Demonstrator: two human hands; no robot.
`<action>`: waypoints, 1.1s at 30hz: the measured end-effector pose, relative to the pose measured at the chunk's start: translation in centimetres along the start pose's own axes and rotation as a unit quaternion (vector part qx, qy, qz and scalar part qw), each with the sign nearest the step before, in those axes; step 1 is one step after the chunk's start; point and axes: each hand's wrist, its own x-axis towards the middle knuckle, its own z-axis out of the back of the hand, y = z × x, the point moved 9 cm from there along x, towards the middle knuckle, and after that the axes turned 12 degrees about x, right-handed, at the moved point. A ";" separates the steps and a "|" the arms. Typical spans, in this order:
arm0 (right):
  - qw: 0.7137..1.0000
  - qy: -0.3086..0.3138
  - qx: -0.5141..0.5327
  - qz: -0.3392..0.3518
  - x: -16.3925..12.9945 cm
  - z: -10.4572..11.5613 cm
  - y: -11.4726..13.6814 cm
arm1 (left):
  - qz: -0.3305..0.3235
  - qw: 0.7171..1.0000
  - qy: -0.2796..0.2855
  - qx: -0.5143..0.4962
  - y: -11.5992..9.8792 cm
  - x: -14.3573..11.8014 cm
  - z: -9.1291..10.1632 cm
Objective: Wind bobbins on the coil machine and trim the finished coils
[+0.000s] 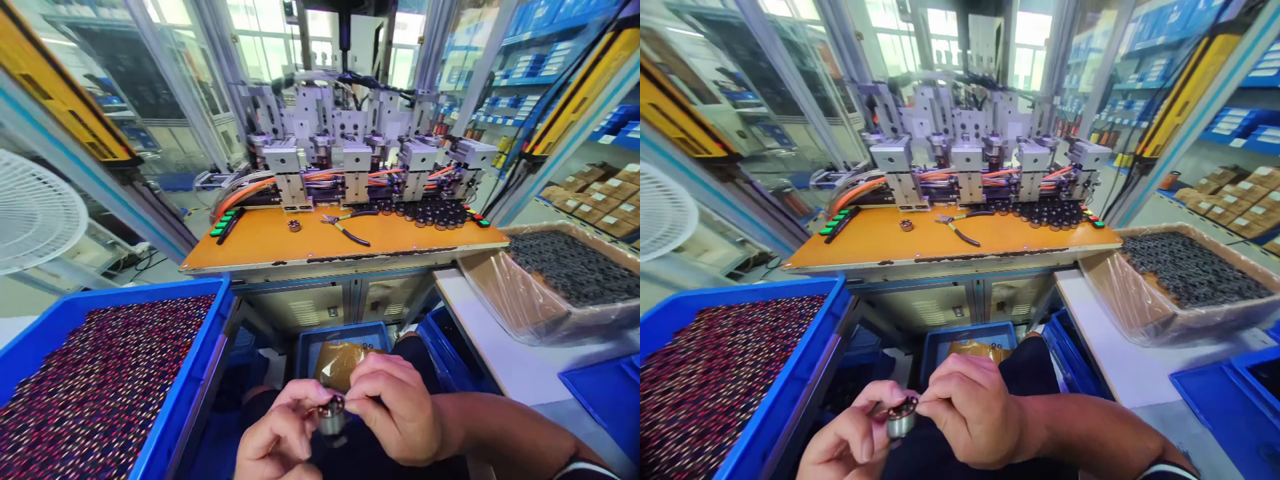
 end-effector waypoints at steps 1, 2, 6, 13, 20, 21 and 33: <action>1.000 0.008 0.005 0.001 0.1 0.0 0.3 | -0.012 0.999 0.023 -0.031 0.1 0.1 -0.3; 1.000 0.018 0.004 0.006 0.2 0.0 0.6 | -0.025 0.996 0.049 -0.066 0.1 0.1 -0.7; 0.997 0.060 -0.030 0.037 0.7 -0.1 2.3 | -0.002 0.985 0.127 -0.116 0.1 0.3 -2.2; 0.989 0.123 -0.075 0.039 1.3 -1.1 2.8 | 0.117 0.967 0.224 -0.033 0.7 -1.2 -4.4; 0.989 0.095 -0.107 0.025 1.2 -1.3 1.8 | -0.005 0.985 0.142 -0.097 -1.1 -0.3 -2.9; 0.991 0.076 -0.105 0.017 1.1 -1.1 1.6 | -0.024 0.985 0.136 -0.103 -1.4 -0.2 -2.7; 0.981 0.158 -0.089 0.069 1.7 -1.9 3.2 | 0.096 0.960 0.237 -0.113 0.8 -1.1 -4.2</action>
